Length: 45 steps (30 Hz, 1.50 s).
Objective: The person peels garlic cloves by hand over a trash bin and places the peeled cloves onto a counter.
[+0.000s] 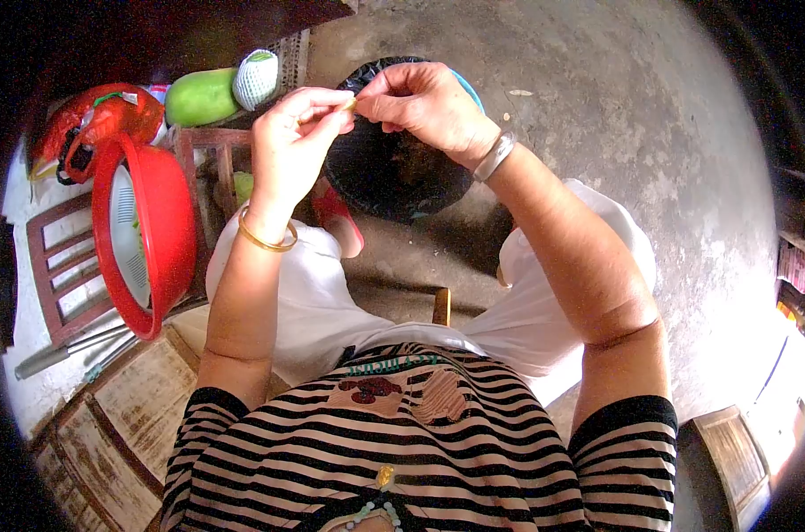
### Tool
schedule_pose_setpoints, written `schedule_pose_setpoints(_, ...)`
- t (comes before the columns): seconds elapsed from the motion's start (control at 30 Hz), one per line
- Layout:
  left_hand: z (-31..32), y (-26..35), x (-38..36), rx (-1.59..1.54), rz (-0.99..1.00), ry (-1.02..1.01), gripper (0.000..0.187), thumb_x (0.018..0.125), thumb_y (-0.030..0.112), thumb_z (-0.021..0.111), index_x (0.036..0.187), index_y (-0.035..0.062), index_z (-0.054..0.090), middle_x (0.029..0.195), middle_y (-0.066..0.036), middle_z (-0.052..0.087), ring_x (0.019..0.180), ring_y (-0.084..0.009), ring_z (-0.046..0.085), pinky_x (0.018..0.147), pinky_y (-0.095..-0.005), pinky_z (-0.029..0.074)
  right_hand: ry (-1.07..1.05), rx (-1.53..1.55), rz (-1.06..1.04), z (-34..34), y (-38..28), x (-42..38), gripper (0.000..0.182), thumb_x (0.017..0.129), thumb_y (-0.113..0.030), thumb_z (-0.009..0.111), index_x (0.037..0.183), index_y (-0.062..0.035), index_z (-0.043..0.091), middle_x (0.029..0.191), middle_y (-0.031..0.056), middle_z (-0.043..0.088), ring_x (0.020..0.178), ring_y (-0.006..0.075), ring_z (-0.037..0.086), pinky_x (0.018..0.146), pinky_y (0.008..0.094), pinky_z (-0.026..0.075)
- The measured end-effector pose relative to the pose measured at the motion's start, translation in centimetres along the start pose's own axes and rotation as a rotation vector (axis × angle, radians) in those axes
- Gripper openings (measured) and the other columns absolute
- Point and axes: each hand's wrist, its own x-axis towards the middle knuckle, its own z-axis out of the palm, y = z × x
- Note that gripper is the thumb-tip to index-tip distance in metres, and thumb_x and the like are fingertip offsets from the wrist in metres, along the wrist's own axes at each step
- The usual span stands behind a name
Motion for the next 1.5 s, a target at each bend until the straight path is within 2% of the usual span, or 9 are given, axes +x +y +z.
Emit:
schedule_pose_setpoints(0.23,-0.2,0.0,-0.1,0.057,0.024,-0.016,0.016,0.082,-0.006,0.059,0.098,-0.0045,0.061,0.089,-0.008,0.065,0.079,-0.0127,0.063,0.074,-0.0256,0.054,-0.005,0.065,-0.002,0.2,0.6,0.2,0.008,0.078,-0.012,0.066,0.079,-0.0056,0.063,0.071,-0.0041,0.059,0.063,0.0044,0.051,0.06,0.0197,0.042)
schedule_pose_setpoints(0.53,-0.9,0.8,0.3,-0.61,-0.372,-0.051,0.013,0.083,0.004,0.061,0.096,-0.0011,0.062,0.089,-0.009,0.064,0.077,-0.0167,0.064,0.072,-0.0275,0.053,0.006,0.043,0.0,0.3,0.2,0.0,0.005,0.077,-0.011,0.063,0.075,-0.0063,0.061,0.068,-0.0049,0.056,0.063,0.0046,0.05,0.059,0.0198,0.041)
schedule_pose_setpoints(0.67,-1.5,0.3,0.5,-0.706,-0.467,-0.113,0.016,0.086,0.006,0.058,0.101,0.0012,0.061,0.097,-0.011,0.064,0.081,-0.0178,0.064,0.075,-0.0284,0.053,0.054,-0.002,0.063,0.2,0.2,0.0,0.007,0.076,-0.012,0.063,0.075,-0.0054,0.061,0.068,-0.0048,0.056,0.062,0.0051,0.049,0.059,0.0211,0.042)
schedule_pose_setpoints(0.77,-1.5,0.4,0.6,-0.751,-0.465,-0.124,0.015,0.085,0.005,0.059,0.099,-0.0003,0.061,0.091,-0.009,0.064,0.075,-0.0155,0.062,0.072,-0.0262,0.052,0.093,-0.187,0.029,-0.2,0.4,0.2,0.009,0.076,-0.012,0.063,0.075,-0.0044,0.06,0.068,-0.004,0.056,0.063,0.0052,0.051,0.06,0.0219,0.043)
schedule_pose_setpoints(0.87,-1.5,0.0,0.7,-0.763,-0.462,-0.108,0.016,0.085,0.004,0.059,0.099,-0.0005,0.061,0.091,-0.009,0.064,0.071,-0.014,0.06,0.07,-0.0254,0.051,0.13,-0.258,-0.057,-0.1,0.9,0.4,0.007,0.076,-0.01,0.062,0.077,-0.0029,0.061,0.068,-0.003,0.057,0.065,0.0052,0.052,0.063,0.0222,0.045)
schedule_pose_setpoints(0.97,-1.5,0.1,0.6,-0.727,-0.444,-0.113,0.018,0.084,0.005,0.059,0.101,-0.0007,0.061,0.088,-0.008,0.064,0.069,-0.0131,0.059,0.07,-0.0254,0.05,0.115,-0.155,-0.19,0.0,1.0,0.3,0.007,0.077,-0.008,0.061,0.081,-0.0017,0.063,0.069,-0.0015,0.06,0.068,0.005,0.055,0.067,0.0221,0.047)
schedule_pose_setpoints(1.17,-1.3,0.0,0.4,-0.499,-0.29,-0.089,0.011,0.085,0.005,0.059,0.095,0.0006,0.06,0.083,-0.006,0.063,0.07,-0.0116,0.06,0.067,-0.0231,0.05,0.085,-0.194,-0.232,0.5,0.7,-0.1,0.012,0.079,-0.01,0.065,0.088,-0.0014,0.065,0.075,0.0019,0.065,0.07,0.006,0.059,0.066,0.0223,0.05)
schedule_pose_setpoints(1.27,-1.4,0.6,0.3,-0.395,-0.303,-0.089,0.008,0.084,0.005,0.06,0.09,0.001,0.059,0.081,-0.006,0.063,0.068,-0.0111,0.061,0.064,-0.0225,0.051,0.102,-0.365,-0.301,0.5,0.3,-0.3,0.012,0.079,-0.011,0.066,0.086,-0.0015,0.066,0.073,0.0036,0.065,0.066,0.0072,0.06,0.064,0.0227,0.051)
schedule_pose_setpoints(1.5,-1.8,0.9,0.3,-0.355,-0.394,-0.167,0.006,0.083,0.003,0.06,0.089,-0.0002,0.059,0.08,-0.007,0.063,0.068,-0.0127,0.062,0.063,-0.0237,0.053,0.001,-0.457,-0.328,-0.3,0.2,-0.4,0.013,0.077,-0.014,0.067,0.084,-0.0034,0.066,0.071,0.0067,0.066,0.063,0.0106,0.061,0.061,0.0252,0.051)
